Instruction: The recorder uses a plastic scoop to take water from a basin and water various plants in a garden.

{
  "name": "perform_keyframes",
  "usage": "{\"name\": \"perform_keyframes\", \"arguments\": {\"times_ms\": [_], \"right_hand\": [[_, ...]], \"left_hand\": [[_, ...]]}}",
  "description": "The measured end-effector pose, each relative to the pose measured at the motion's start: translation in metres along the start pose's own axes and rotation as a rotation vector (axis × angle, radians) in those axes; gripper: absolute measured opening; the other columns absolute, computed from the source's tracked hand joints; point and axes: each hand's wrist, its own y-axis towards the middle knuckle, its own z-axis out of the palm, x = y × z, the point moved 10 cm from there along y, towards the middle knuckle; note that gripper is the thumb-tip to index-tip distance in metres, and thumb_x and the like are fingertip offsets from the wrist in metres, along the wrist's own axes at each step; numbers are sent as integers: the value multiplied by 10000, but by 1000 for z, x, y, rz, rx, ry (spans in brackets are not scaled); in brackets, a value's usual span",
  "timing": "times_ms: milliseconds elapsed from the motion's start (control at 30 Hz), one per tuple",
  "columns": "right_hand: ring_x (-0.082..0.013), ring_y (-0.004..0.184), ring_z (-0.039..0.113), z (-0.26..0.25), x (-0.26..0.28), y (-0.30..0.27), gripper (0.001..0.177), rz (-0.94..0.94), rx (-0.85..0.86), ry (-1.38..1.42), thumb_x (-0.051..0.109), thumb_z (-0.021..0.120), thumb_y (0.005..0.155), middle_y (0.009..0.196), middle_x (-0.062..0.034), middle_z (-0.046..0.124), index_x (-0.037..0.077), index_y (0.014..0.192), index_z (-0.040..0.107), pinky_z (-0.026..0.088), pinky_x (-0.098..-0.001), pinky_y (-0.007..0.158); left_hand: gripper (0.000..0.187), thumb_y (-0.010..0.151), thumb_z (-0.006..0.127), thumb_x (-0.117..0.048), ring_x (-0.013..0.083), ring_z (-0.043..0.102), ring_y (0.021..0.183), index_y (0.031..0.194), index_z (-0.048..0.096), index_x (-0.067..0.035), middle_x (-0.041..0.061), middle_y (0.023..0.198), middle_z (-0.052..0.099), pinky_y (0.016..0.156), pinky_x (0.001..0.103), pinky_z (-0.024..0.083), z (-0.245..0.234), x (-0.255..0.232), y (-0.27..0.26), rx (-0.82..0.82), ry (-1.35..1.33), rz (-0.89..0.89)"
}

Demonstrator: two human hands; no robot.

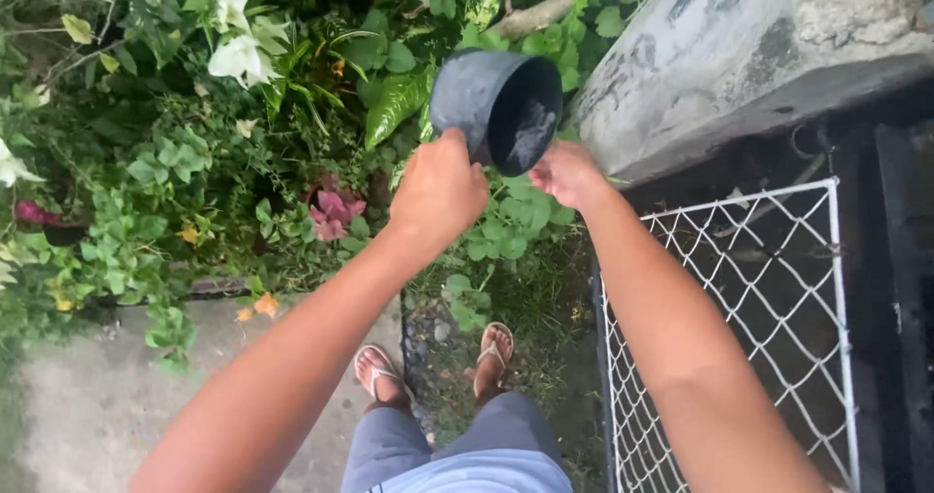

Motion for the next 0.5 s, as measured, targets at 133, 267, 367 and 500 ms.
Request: {"name": "perform_keyframes", "arguments": {"times_ms": [133,267,367,500], "right_hand": [[-75,486,412,-31,-8,26,138,-32,-17,-148,44,520,966,683,13,539,104,874,604,252,-276,383],[-88,492,367,-64,-12,49,236,-141,-27,-221,72,648,956,650,22,429,100,812,463,255,-287,405],[-127,583,517,-64,-5,45,276,-193,1,-342,-43,726,863,729,-7,527,78,842,479,436,-296,495],[-151,928,713,-33,17,-10,180,-85,41,-333,11,678,882,1021,-50,716,116,1028,675,611,-335,790]], "left_hand": [[306,864,683,-158,486,684,948,1047,618,79,318,965,695,871,526,544,14,0,4,-4,0,-45],[308,849,691,-180,455,690,977,1042,673,60,309,958,705,913,488,538,16,11,5,-24,-79,-83],[343,837,706,-191,460,682,987,1060,667,66,318,964,697,912,489,535,21,21,1,-41,-41,-111],[330,855,691,-179,471,678,997,1070,666,70,330,979,692,927,503,533,23,14,-6,-33,34,-110]]}}
